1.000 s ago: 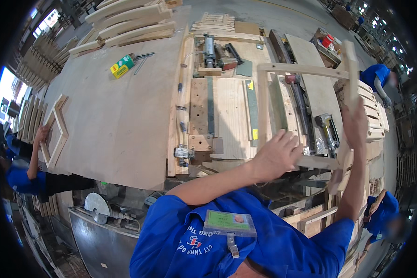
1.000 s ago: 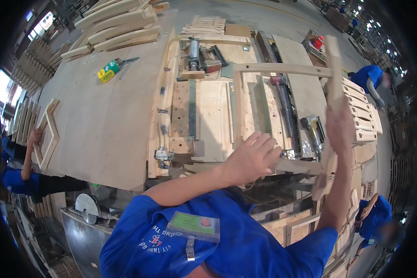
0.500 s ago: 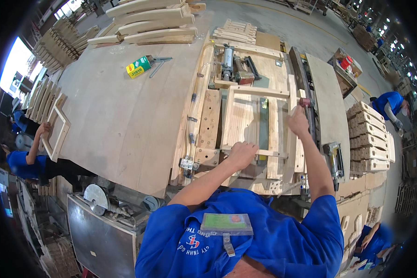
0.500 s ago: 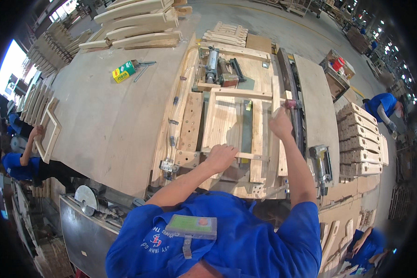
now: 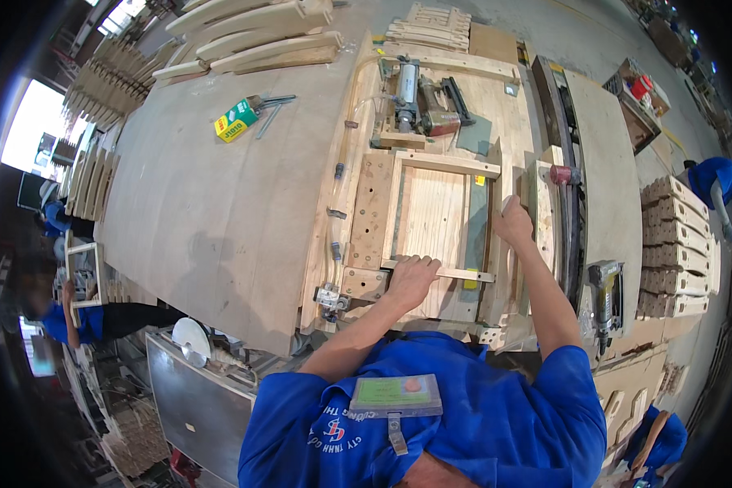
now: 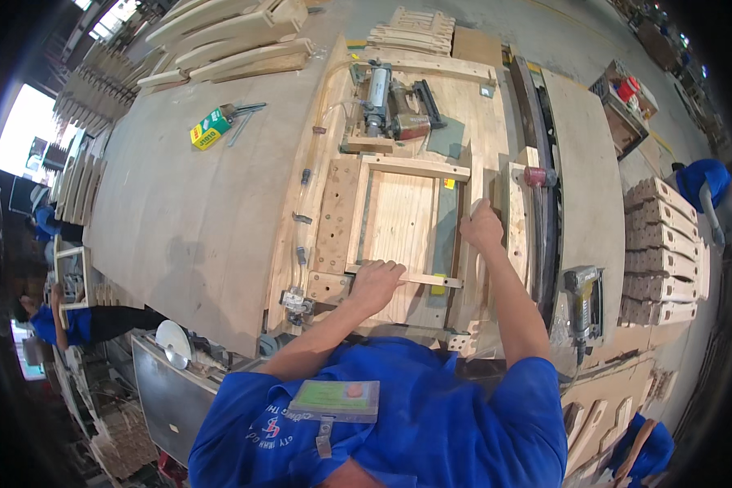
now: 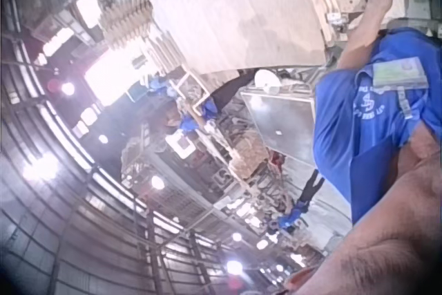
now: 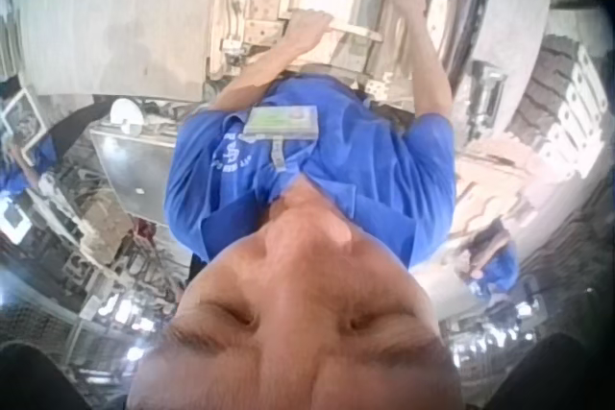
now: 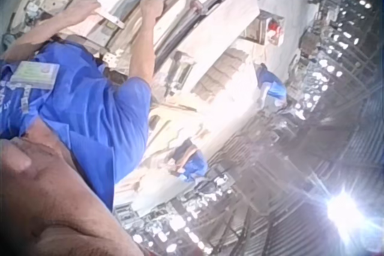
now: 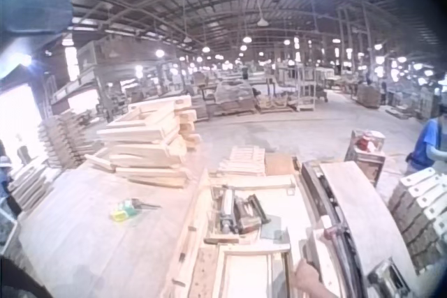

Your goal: The person assembles wooden frames by placing pieces into a jig, aligning them, and using a nail gun to fasten joints. They repeatedly pick up frames, position them, and secure them before moving to the next unit.

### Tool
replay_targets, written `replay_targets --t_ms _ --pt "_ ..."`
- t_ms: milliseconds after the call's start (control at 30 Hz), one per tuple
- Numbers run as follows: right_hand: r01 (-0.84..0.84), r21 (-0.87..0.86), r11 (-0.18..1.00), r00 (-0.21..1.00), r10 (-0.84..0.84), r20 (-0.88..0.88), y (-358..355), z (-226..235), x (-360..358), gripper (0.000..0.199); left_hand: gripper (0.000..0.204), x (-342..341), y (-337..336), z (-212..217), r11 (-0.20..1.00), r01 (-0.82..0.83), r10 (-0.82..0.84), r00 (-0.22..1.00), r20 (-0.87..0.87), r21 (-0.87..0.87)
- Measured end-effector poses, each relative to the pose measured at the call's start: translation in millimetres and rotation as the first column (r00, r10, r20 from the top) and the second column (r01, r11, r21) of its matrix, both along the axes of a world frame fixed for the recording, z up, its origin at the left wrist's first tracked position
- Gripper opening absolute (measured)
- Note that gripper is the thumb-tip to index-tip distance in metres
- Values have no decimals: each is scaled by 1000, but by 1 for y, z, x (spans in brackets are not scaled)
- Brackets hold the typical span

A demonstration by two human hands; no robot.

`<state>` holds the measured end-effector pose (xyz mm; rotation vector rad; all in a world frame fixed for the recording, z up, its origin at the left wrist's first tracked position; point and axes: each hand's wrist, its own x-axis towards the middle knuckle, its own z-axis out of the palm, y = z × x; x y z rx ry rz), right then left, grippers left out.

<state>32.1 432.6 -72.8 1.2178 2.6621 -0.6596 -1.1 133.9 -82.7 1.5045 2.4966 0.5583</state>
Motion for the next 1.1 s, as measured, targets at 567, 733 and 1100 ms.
replay_targets --t_ms 567,733,1100 --pt "-517 204 831 766 556 -323 -166 12 86 45 33 2 -59 47 964 24 -4 997 -74 264" --pt "-513 204 834 771 552 -317 -167 13 85 48 35 -20 -104 67 948 11 58 977 -205 319" --pt "-29 154 988 795 116 -595 -153 56 199 48 17 -6 12 22 880 -65 -3 990 142 471"
